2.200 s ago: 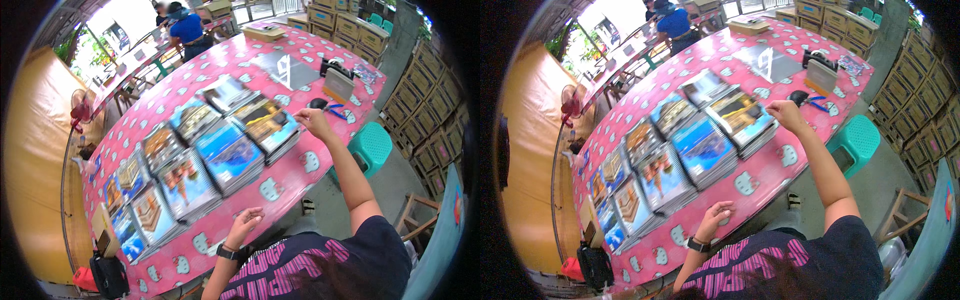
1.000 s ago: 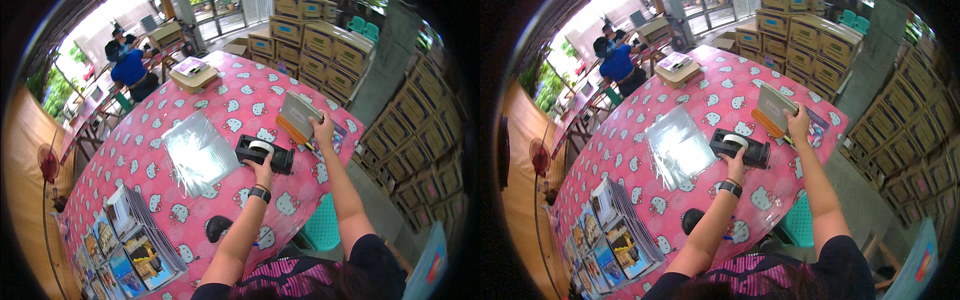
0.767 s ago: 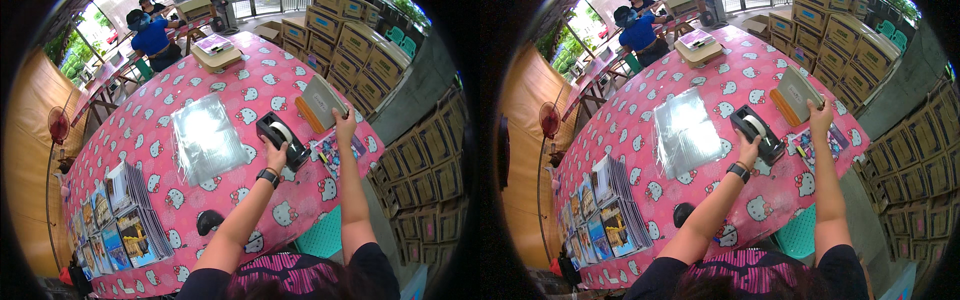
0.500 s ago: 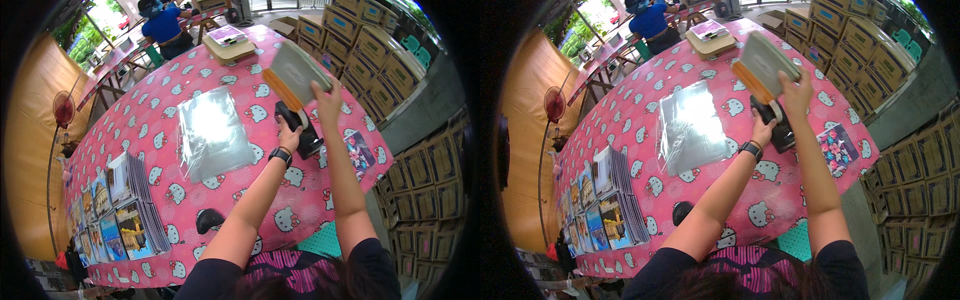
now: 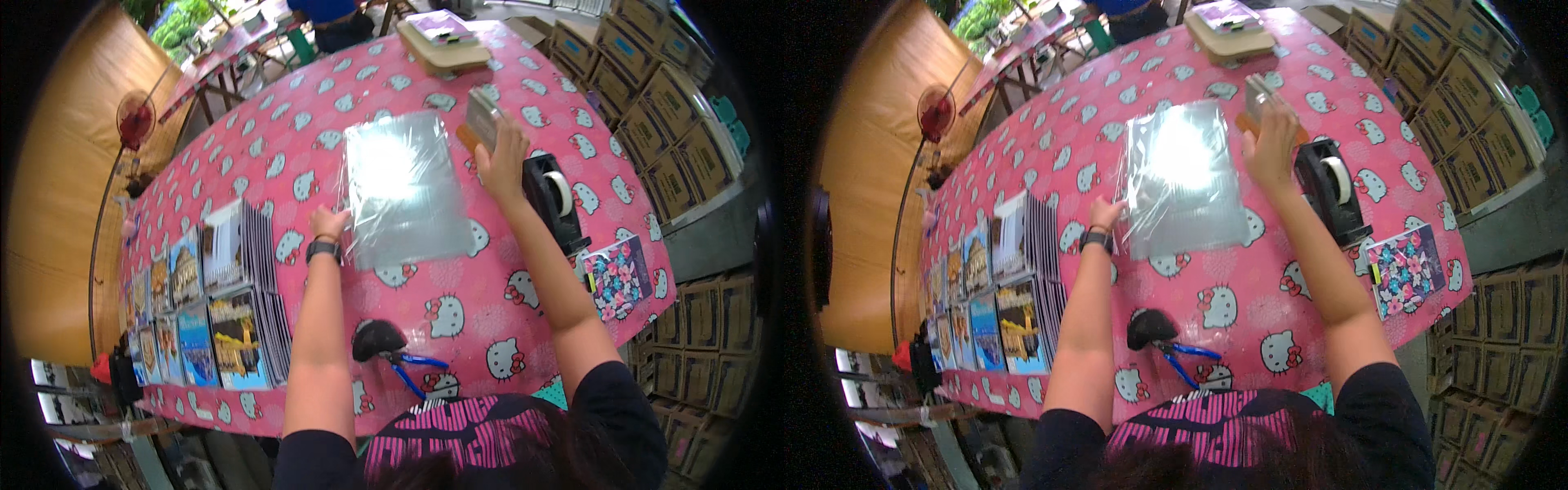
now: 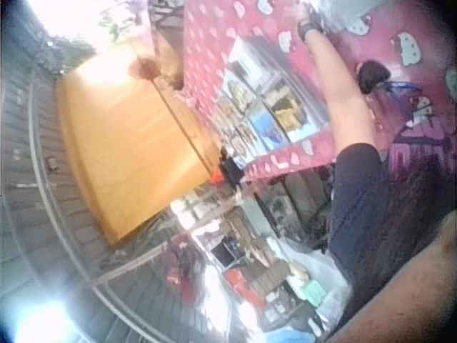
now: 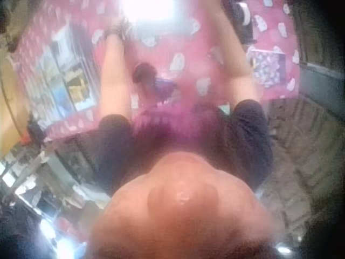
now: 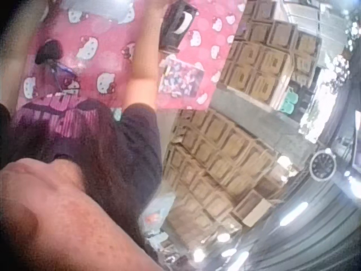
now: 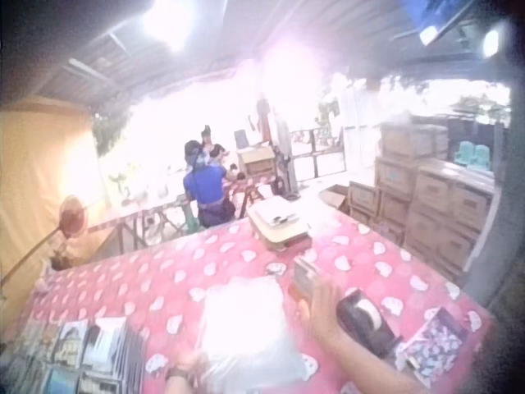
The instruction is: The person sorts various spiral-bound notebooks by design and stacks them into groups on a table.
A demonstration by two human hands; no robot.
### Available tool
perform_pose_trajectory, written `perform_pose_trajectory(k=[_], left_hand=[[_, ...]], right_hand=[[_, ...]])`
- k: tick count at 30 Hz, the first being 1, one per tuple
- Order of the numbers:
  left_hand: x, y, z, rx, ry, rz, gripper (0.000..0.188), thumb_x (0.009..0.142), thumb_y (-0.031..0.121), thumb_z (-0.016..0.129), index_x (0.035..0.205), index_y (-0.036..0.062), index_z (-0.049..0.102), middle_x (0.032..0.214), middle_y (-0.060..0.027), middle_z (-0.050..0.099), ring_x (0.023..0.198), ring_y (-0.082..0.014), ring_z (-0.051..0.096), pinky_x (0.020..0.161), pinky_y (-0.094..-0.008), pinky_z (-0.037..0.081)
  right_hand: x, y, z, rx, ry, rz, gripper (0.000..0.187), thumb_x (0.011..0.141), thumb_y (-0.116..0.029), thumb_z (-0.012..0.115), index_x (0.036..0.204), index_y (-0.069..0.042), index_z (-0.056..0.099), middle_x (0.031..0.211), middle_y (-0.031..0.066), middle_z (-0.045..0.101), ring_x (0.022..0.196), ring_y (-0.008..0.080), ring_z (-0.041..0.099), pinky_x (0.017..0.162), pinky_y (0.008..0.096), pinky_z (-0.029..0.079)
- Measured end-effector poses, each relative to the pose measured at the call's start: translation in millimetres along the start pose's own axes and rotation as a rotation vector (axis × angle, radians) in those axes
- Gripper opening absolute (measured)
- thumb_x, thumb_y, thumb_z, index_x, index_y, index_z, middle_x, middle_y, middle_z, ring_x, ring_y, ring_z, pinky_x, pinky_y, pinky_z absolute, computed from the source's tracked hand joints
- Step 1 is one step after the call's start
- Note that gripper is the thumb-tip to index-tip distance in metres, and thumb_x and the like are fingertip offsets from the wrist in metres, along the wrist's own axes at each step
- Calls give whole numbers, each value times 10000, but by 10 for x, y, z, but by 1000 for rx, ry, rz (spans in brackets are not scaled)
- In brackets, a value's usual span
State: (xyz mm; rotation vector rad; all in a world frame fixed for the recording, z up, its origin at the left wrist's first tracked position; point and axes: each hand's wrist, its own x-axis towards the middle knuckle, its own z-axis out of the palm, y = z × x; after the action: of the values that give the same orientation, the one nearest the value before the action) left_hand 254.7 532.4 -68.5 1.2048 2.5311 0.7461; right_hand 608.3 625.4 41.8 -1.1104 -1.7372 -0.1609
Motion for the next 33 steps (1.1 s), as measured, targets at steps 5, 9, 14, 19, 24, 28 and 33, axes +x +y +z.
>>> perform_pose_trajectory(k=[5, 9, 14, 19, 24, 28, 33], left_hand=[[-261, 1101, 288, 94, -186, -21, 716, 557, 301, 767, 1075, -101, 480, 1097, -264, 546, 1039, -358, 545, 881, -386, 453], [-149, 981, 494, -30, -268, -117, 621, 549, 227, 762, 1027, -94, 528, 932, -241, 634, 870, -300, 642, 764, -347, 504], [139, 920, 414, -408, -147, 97, 351, 666, 36, 619, 1007, -46, 597, 826, -134, 644, 688, -195, 621, 605, -286, 496], [-186, 818, -698, -836, -323, 229, 561, 702, -67, 493, 1252, -15, 402, 999, -128, 592, 836, -179, 605, 680, -294, 515], [-1367, 148, -1023, -1061, -435, -2, 505, 718, -64, 445, 1216, 20, 416, 882, -53, 585, 656, -117, 577, 530, -252, 496], [-2644, -277, -481, -858, -447, -54, 453, 793, 3, 501, 1234, -6, 399, 956, -82, 562, 754, -120, 546, 622, -250, 470], [-3939, 375, 204, -1004, -543, -100, 440, 816, -18, 499, 1232, -25, 359, 1066, -132, 529, 897, -154, 524, 769, -284, 444]], right_hand=[[-1474, -1250, -788, 501, -1052, 6, 720, 647, -380, 751, 1249, -103, 470, 1273, 237, 426, 1163, 408, 407, 985, 492, 321], [-2038, -1815, -1112, 420, -989, -231, 657, 618, -294, 719, 1219, -153, 493, 1267, 231, 413, 1136, 403, 419, 966, 499, 335], [-2030, -1614, -968, 523, -794, -5, 538, 608, -80, 648, 1131, -150, 543, 1202, 162, 441, 1045, 374, 459, 878, 444, 419], [-2087, -1216, -1368, 327, -857, -20, 493, 635, -32, 611, 1111, -142, 551, 1133, 150, 485, 985, 337, 498, 768, 407, 476], [-1956, -897, -1699, 419, -622, 205, 405, 668, -3, 577, 1064, -86, 558, 968, 126, 562, 812, 294, 575, 691, 349, 495], [-1456, -555, -2382, 470, -315, 686, 334, 729, 31, 559, 1058, -27, 537, 843, 74, 572, 755, 154, 561, 668, 275, 460], [-1112, -235, -2879, 321, -251, 707, 324, 755, 17, 536, 1074, -38, 522, 868, 82, 578, 757, 125, 548, 662, 265, 447]])
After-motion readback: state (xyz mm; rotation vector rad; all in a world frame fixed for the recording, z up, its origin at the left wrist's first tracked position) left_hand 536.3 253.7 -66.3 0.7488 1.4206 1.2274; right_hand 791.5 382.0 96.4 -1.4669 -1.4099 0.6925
